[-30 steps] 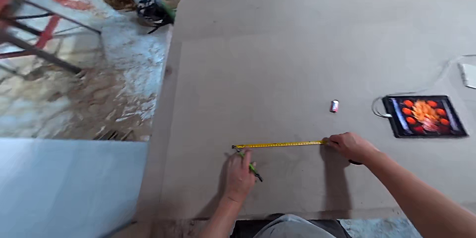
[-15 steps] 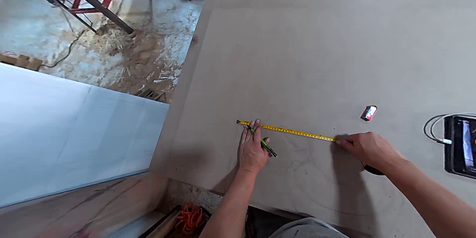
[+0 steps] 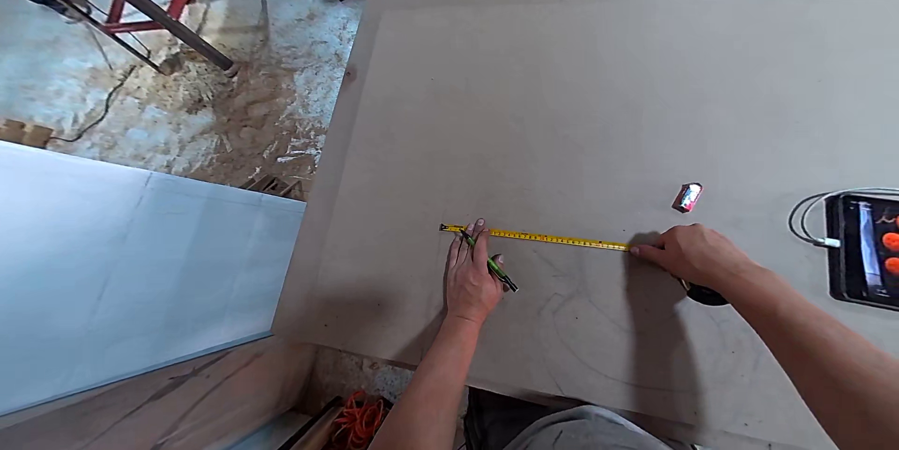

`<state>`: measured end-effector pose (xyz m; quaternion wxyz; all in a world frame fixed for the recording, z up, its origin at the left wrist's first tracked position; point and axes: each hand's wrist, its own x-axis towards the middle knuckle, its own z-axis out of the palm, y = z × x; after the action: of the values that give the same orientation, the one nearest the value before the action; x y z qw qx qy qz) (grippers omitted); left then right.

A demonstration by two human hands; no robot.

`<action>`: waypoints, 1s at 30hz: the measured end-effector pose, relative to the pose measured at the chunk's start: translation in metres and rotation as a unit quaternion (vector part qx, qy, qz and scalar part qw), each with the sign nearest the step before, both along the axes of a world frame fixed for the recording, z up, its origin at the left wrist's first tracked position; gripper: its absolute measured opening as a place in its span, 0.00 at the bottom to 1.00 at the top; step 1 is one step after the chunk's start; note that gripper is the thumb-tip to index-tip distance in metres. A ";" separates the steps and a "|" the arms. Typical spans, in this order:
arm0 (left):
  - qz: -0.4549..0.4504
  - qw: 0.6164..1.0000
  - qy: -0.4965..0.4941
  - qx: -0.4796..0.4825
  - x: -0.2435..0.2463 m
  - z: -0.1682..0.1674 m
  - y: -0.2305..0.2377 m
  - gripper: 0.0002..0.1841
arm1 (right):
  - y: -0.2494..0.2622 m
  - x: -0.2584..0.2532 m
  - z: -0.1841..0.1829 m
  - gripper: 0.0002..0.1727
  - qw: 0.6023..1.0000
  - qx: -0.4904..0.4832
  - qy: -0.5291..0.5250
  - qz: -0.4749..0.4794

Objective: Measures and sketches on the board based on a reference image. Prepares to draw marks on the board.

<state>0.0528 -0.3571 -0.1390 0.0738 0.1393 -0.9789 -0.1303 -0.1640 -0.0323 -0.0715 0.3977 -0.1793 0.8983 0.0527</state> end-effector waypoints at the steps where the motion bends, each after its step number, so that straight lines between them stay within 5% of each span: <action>1: 0.002 1.000 -0.009 0.002 -0.001 0.001 0.000 0.31 | 0.003 -0.001 -0.001 0.37 1.000 -0.007 0.001 -0.009; 18: -0.004 0.999 -0.010 0.052 -0.003 0.007 -0.008 0.32 | 0.013 -0.016 0.005 0.36 0.998 -0.034 -0.033 -0.047; 24: -0.022 0.974 0.003 0.225 -0.044 0.067 0.033 0.29 | 0.008 -0.015 0.016 0.34 0.996 -0.027 -0.040 -0.071; 30: -0.016 0.857 -0.087 0.508 -0.102 0.066 0.131 0.11 | 0.009 -0.011 0.023 0.33 0.995 -0.033 -0.037 -0.083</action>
<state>-0.0496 -0.2260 -0.0733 -0.0946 0.1528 -0.7813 -0.5977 -0.1751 -0.0238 -0.0486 0.4278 -0.1190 0.8959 -0.0171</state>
